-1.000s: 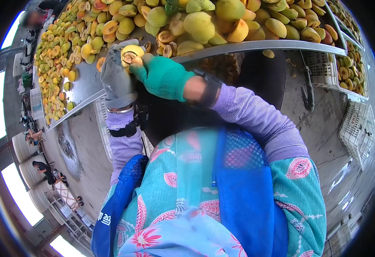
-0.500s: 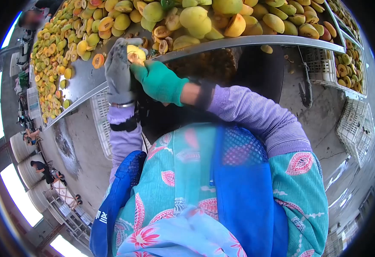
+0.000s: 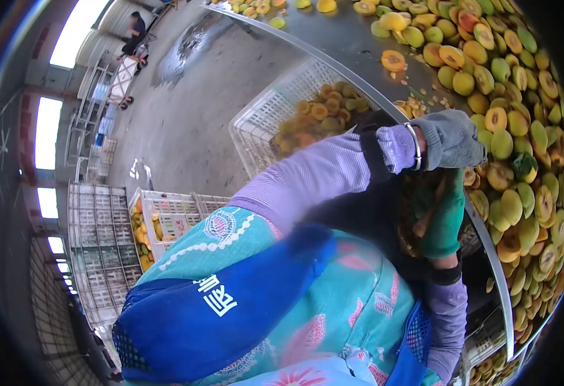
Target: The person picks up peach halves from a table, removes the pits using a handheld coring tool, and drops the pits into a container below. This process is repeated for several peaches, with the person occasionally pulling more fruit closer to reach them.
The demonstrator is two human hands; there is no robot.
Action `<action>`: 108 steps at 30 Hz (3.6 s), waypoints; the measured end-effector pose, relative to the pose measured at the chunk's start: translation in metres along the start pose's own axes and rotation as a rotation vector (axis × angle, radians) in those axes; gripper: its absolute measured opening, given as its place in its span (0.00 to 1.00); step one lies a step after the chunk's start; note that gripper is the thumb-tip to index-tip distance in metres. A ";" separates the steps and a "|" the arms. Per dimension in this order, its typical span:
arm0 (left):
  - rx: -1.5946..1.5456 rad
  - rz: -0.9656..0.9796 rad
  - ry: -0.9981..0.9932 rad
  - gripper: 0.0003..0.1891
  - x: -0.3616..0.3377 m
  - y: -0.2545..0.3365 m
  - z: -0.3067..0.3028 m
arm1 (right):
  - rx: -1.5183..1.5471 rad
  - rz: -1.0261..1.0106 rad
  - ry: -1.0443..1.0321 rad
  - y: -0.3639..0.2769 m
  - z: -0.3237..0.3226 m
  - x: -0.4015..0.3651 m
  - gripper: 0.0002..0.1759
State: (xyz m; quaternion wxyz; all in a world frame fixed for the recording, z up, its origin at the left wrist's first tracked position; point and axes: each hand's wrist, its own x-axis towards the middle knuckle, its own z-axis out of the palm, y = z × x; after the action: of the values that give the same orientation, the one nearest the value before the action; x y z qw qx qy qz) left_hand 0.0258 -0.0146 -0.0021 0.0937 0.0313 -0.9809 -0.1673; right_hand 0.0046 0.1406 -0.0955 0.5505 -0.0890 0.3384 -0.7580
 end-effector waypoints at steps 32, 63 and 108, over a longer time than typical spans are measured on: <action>-1.355 -0.318 0.028 0.20 0.032 0.033 0.024 | 0.253 0.099 0.073 -0.077 0.070 -0.044 0.24; 0.174 -0.454 0.165 0.16 -0.042 -0.140 -0.060 | 0.134 0.432 0.083 -0.043 0.045 -0.049 0.23; -0.785 -0.159 0.107 0.18 0.025 0.019 0.005 | 0.175 0.032 0.115 -0.060 0.078 -0.032 0.24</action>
State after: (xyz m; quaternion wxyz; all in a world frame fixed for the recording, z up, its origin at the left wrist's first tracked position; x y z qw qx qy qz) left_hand 0.0002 0.0027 0.0036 0.1361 0.0776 -0.8308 -0.5340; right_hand 0.0101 0.1471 0.0072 0.5478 0.0081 0.3033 -0.7797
